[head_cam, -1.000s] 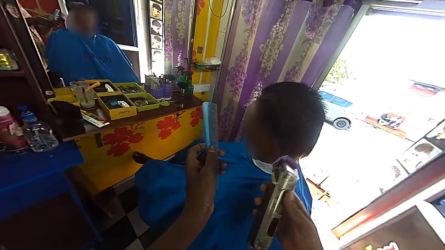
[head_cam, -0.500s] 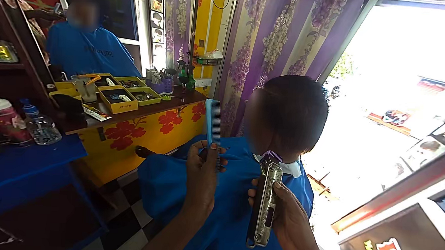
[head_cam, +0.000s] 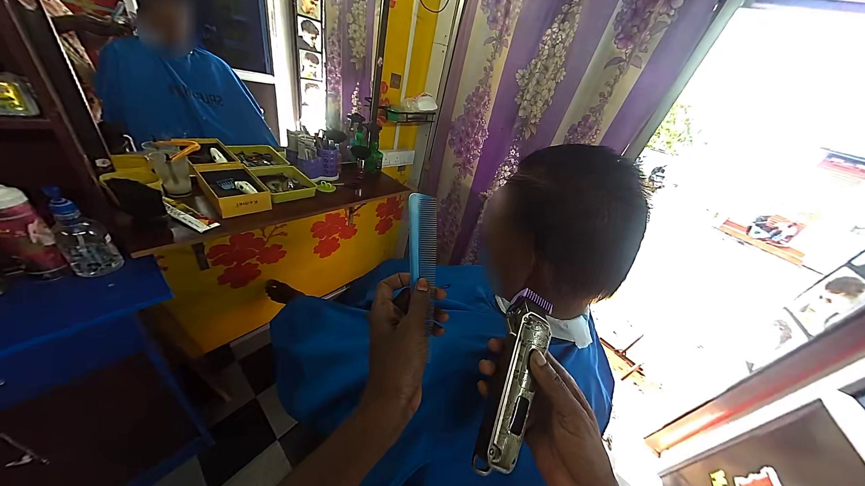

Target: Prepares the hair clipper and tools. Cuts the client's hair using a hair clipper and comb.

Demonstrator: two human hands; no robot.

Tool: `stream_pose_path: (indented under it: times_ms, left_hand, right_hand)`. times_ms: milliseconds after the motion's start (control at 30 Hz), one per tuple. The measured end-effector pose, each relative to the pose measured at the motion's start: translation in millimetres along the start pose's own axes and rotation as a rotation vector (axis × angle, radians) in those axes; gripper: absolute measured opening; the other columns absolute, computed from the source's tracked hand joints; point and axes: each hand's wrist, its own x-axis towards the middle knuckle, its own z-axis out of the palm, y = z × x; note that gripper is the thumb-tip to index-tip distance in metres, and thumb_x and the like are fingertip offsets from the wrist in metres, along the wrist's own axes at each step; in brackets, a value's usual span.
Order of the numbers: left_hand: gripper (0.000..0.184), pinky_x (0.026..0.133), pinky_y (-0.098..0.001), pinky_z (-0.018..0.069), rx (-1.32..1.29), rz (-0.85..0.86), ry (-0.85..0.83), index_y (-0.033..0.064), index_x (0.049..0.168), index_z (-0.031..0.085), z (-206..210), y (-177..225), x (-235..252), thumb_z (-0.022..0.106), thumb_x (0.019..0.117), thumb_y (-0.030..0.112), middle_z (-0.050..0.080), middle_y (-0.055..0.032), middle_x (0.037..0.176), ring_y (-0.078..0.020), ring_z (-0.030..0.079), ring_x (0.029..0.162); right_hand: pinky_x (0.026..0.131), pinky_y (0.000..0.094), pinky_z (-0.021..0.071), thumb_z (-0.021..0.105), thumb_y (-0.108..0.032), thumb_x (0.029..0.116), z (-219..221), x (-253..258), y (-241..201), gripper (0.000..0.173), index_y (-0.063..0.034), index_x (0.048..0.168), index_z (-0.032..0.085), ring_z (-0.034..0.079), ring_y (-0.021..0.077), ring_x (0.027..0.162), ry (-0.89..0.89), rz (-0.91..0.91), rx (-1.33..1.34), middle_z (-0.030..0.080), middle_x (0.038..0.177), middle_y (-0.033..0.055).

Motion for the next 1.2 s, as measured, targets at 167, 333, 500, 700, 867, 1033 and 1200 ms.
stream_pose_path:
  times_ms: [167, 333, 500, 700, 867, 1033, 1200]
  left_hand:
    - [0.015, 0.058, -0.0266, 0.0571, 0.006, -0.005, -0.007, 0.0046, 0.121, 0.054, 1.3, -1.0, 0.9, 0.053, 0.1065, 0.011, 0.071, -0.0132, 0.091, -0.0208, 0.07, 0.069]
    - [0.015, 0.058, -0.0263, 0.057, -0.009, -0.016, -0.008, 0.0042, 0.12, 0.054, 0.6, -2.4, 1.3, 0.053, 0.1063, 0.01, 0.071, -0.0133, 0.091, -0.0206, 0.069, 0.067]
    - [0.014, 0.058, -0.0261, 0.0571, -0.006, -0.015, -0.003, 0.0038, 0.119, 0.054, 0.4, -2.9, 1.0, 0.053, 0.1061, 0.01, 0.071, -0.0132, 0.091, -0.0203, 0.069, 0.067]
    - [0.014, 0.058, -0.0268, 0.0573, -0.002, -0.021, 0.0, 0.0042, 0.119, 0.054, 0.4, -2.6, 0.2, 0.053, 0.1062, 0.01, 0.071, -0.0137, 0.091, -0.021, 0.07, 0.068]
    - [0.014, 0.058, -0.0263, 0.0569, -0.006, -0.026, -0.008, 0.0043, 0.119, 0.054, 0.7, -3.6, -0.4, 0.053, 0.1065, 0.01, 0.071, -0.0135, 0.091, -0.0209, 0.069, 0.068]
    - [0.015, 0.059, -0.027, 0.0571, 0.007, -0.032, -0.008, 0.0047, 0.12, 0.053, 1.5, -4.2, -1.1, 0.053, 0.1067, 0.011, 0.071, -0.0134, 0.092, -0.0213, 0.07, 0.069]
    - [0.016, 0.058, -0.0263, 0.0567, 0.011, -0.029, -0.001, 0.0054, 0.122, 0.051, 2.2, -4.0, -2.6, 0.053, 0.1065, 0.01, 0.071, -0.0132, 0.092, -0.0205, 0.069, 0.068]
  right_hand:
    - [0.091, 0.0509, 0.0596, 0.046, -0.019, 0.1064, -1.5, 3.3, 1.0, 0.036, 0.0024, 0.135, 0.047, 0.071, 0.0362, 0.105, 0.027, -0.002, 0.006, 0.065, 0.123, 0.0262]
    - [0.09, 0.0499, 0.0603, 0.045, -0.021, 0.1069, -1.5, 4.3, 2.3, 0.037, 0.0032, 0.135, 0.046, 0.071, 0.0361, 0.103, 0.032, 0.007, 0.048, 0.065, 0.121, 0.0263]
    - [0.093, 0.0508, 0.059, 0.052, -0.025, 0.1067, -1.6, 4.7, 2.9, 0.037, 0.0023, 0.132, 0.05, 0.071, 0.0357, 0.106, 0.016, -0.011, 0.128, 0.065, 0.123, 0.0253]
    - [0.09, 0.0487, 0.0605, 0.048, -0.022, 0.1075, -2.4, 4.0, 3.1, 0.035, 0.0036, 0.132, 0.049, 0.072, 0.0352, 0.102, 0.044, -0.003, 0.081, 0.066, 0.121, 0.0257]
    - [0.091, 0.0494, 0.0601, 0.05, -0.023, 0.1064, -4.2, 2.8, 3.3, 0.037, 0.004, 0.132, 0.048, 0.071, 0.0356, 0.103, 0.017, -0.02, 0.068, 0.065, 0.121, 0.0265]
    - [0.091, 0.0488, 0.06, 0.048, -0.021, 0.1049, -3.4, 2.0, 2.2, 0.037, 0.0033, 0.133, 0.047, 0.071, 0.0344, 0.103, 0.011, -0.042, -0.008, 0.065, 0.121, 0.0253]
    - [0.09, 0.0488, 0.0604, 0.05, -0.022, 0.1046, -3.7, 1.8, 2.3, 0.037, 0.0033, 0.132, 0.047, 0.071, 0.0342, 0.102, 0.0, -0.045, -0.006, 0.065, 0.121, 0.0253]
